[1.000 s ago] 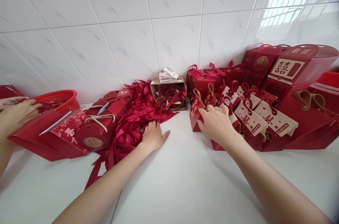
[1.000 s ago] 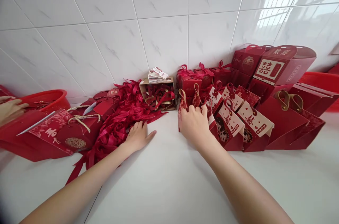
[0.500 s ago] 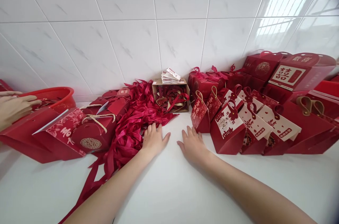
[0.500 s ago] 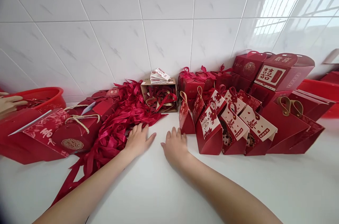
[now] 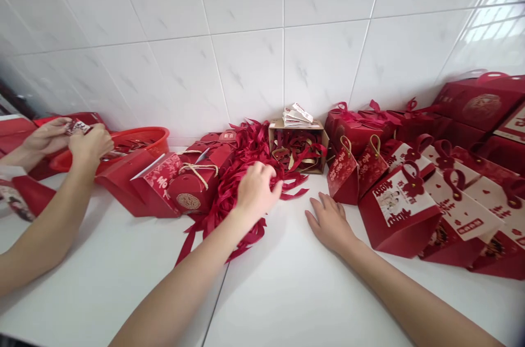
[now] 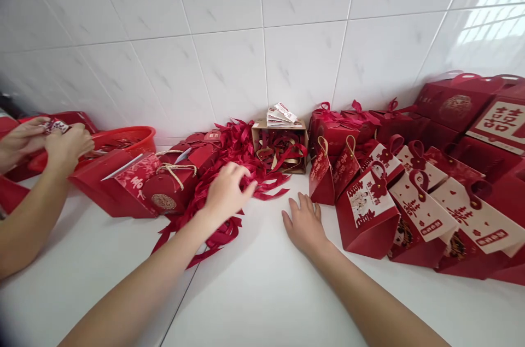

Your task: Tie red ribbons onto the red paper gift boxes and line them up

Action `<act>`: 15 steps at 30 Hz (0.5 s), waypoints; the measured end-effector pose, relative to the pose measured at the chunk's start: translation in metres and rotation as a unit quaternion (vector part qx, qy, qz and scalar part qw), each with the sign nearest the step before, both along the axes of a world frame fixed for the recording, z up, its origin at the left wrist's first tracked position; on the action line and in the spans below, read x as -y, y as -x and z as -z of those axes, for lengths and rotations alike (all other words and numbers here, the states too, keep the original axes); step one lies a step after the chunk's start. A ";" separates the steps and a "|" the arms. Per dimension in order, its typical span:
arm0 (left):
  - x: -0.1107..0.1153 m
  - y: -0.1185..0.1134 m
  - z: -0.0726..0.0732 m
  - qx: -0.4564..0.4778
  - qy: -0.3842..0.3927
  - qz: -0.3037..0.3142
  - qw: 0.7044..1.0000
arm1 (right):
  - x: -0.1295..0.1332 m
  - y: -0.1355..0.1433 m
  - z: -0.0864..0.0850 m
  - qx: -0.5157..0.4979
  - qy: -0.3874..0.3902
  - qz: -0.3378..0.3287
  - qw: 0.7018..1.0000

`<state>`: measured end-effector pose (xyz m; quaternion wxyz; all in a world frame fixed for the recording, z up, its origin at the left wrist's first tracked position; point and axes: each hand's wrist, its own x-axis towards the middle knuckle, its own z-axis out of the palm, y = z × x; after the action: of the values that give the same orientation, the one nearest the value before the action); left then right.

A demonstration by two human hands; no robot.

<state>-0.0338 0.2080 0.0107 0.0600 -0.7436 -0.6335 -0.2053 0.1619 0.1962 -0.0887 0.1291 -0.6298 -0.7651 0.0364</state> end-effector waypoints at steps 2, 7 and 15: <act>0.007 0.032 -0.029 0.020 -0.051 -0.060 0.997 | 0.000 0.000 0.002 0.001 -0.006 -0.001 1.000; 0.038 0.144 -0.050 0.045 -0.232 -0.296 0.925 | 0.000 0.001 0.007 0.000 -0.017 0.001 1.000; 0.069 0.207 -0.020 0.117 -0.227 -0.350 0.901 | 0.000 0.001 0.007 -0.023 -0.014 -0.004 1.000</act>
<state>-0.2403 0.1394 0.0307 0.2206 -0.4107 -0.7917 -0.3950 0.1611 0.1958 -0.0956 0.1557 -0.6240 -0.7647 0.0404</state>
